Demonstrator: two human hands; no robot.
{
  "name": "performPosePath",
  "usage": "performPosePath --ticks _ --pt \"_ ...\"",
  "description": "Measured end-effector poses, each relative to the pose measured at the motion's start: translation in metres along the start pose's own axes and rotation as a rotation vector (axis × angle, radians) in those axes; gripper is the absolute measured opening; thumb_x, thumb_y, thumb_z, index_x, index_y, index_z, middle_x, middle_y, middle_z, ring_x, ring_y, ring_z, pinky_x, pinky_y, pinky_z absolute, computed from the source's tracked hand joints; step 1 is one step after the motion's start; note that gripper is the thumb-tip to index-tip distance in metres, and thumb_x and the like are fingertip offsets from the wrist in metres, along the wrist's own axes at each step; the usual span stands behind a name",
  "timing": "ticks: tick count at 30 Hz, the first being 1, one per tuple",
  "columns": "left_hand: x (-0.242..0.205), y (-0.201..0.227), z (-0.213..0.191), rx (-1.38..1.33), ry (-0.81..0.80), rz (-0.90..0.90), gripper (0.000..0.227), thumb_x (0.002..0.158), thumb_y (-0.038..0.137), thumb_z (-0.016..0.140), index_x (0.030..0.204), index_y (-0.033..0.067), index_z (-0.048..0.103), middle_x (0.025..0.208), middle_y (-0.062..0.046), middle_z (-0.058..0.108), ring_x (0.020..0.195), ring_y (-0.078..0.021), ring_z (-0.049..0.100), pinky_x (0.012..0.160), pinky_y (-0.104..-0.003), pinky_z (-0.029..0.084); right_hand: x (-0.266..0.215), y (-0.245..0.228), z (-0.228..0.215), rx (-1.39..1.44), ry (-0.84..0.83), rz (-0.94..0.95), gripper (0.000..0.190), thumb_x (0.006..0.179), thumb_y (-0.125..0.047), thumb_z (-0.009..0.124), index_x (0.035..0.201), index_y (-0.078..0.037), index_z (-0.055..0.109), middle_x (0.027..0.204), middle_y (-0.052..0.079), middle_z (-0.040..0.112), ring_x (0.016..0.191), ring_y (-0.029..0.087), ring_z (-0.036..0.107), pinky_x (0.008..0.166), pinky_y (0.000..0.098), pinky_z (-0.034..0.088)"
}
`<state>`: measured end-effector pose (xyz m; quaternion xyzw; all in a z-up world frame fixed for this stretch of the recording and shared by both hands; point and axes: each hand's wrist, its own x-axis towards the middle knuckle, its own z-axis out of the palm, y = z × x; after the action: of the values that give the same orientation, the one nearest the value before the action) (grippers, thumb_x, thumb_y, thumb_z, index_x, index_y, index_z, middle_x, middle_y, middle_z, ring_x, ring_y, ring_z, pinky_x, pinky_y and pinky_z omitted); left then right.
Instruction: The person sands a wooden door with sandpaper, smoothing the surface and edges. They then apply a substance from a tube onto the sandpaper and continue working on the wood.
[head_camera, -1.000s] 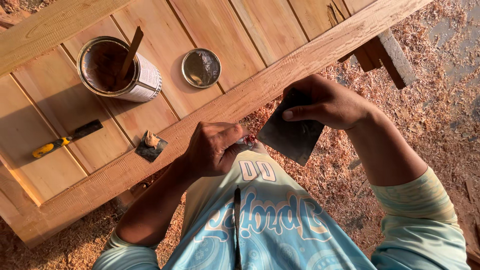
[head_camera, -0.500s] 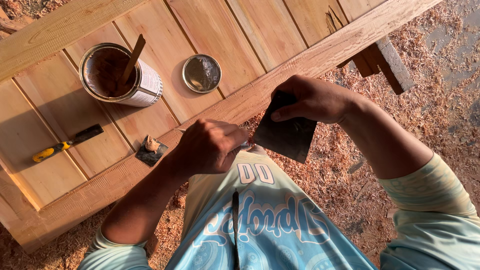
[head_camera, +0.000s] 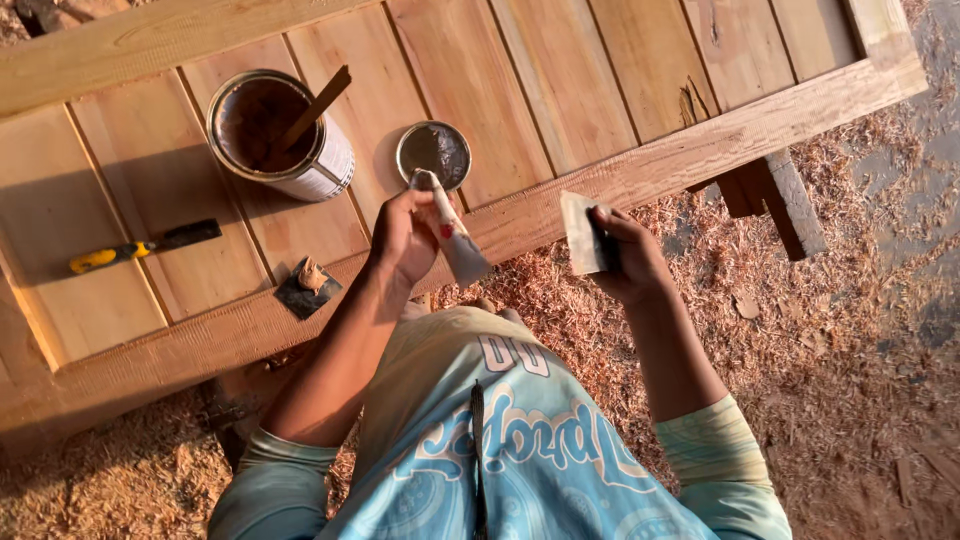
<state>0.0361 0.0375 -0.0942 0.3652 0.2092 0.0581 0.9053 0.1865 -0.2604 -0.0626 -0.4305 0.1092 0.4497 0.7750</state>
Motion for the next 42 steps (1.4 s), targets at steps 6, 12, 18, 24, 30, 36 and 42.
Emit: performPosePath --ticks 6,12,18,24,30,36,42 --pt "-0.008 -0.034 -0.017 -0.310 0.013 -0.172 0.040 0.104 0.022 0.051 0.134 -0.0044 0.050 0.112 -0.015 0.067 0.099 -0.0227 0.068 0.090 -0.039 0.055 -0.012 0.000 -0.049 0.034 -0.038 -0.004 0.026 0.100 -0.019 0.065 0.120 -0.002 0.065 0.098 0.012 0.074 0.084 0.024 0.075 0.072 0.0377 0.064" --pt "-0.027 -0.029 0.007 -0.059 -0.044 -0.214 0.043 0.098 0.019 0.057 0.139 0.0078 0.049 0.103 -0.013 0.067 0.087 -0.0246 0.066 0.078 -0.038 0.054 -0.001 0.025 -0.053 0.146 -0.046 0.080 0.027 0.100 -0.020 0.064 0.119 0.000 0.062 0.099 0.013 0.074 0.085 0.024 0.076 0.073 0.0364 0.065" --pt "-0.062 -0.014 0.029 0.040 -0.213 -0.017 0.046 0.090 -0.003 0.064 0.135 0.0001 0.054 0.113 -0.014 0.072 0.103 -0.0220 0.072 0.093 -0.037 0.058 -0.009 0.019 -0.037 0.000 -0.093 0.012 0.025 0.104 -0.012 0.062 0.125 0.002 0.061 0.101 0.013 0.073 0.085 0.021 0.075 0.074 0.0356 0.064" --pt "-0.071 0.021 0.054 0.100 -0.184 0.019 0.029 0.091 -0.010 0.061 0.120 -0.0057 0.061 0.105 -0.016 0.076 0.097 -0.0263 0.075 0.086 -0.039 0.060 -0.013 0.005 -0.024 0.017 -0.065 0.004 0.023 0.102 -0.010 0.060 0.122 0.001 0.060 0.102 0.013 0.073 0.088 0.023 0.075 0.076 0.0367 0.064" --pt "-0.071 0.034 0.059 0.062 -0.176 0.120 0.038 0.094 -0.010 0.059 0.131 -0.0037 0.055 0.113 -0.019 0.073 0.102 -0.0262 0.074 0.094 -0.042 0.061 -0.011 0.004 -0.017 0.024 -0.054 -0.021 0.023 0.101 -0.008 0.062 0.121 0.003 0.061 0.100 0.014 0.073 0.086 0.024 0.076 0.074 0.0386 0.065" --pt "-0.072 0.046 0.058 -0.013 -0.205 0.004 0.063 0.087 -0.005 0.063 0.146 0.0058 0.043 0.124 -0.020 0.068 0.100 -0.0283 0.072 0.090 -0.043 0.059 -0.015 0.006 -0.016 0.016 -0.042 -0.041 0.023 0.101 -0.007 0.062 0.121 0.004 0.060 0.102 0.014 0.073 0.088 0.024 0.076 0.077 0.0388 0.065" --pt "-0.063 0.044 0.065 0.055 -0.300 0.075 0.070 0.098 -0.002 0.059 0.162 0.0087 0.035 0.129 -0.016 0.064 0.110 -0.0198 0.062 0.101 -0.034 0.051 -0.025 0.006 -0.015 0.043 -0.063 -0.093 0.021 0.101 -0.006 0.061 0.120 0.003 0.061 0.101 0.013 0.073 0.087 0.023 0.075 0.077 0.0373 0.064"
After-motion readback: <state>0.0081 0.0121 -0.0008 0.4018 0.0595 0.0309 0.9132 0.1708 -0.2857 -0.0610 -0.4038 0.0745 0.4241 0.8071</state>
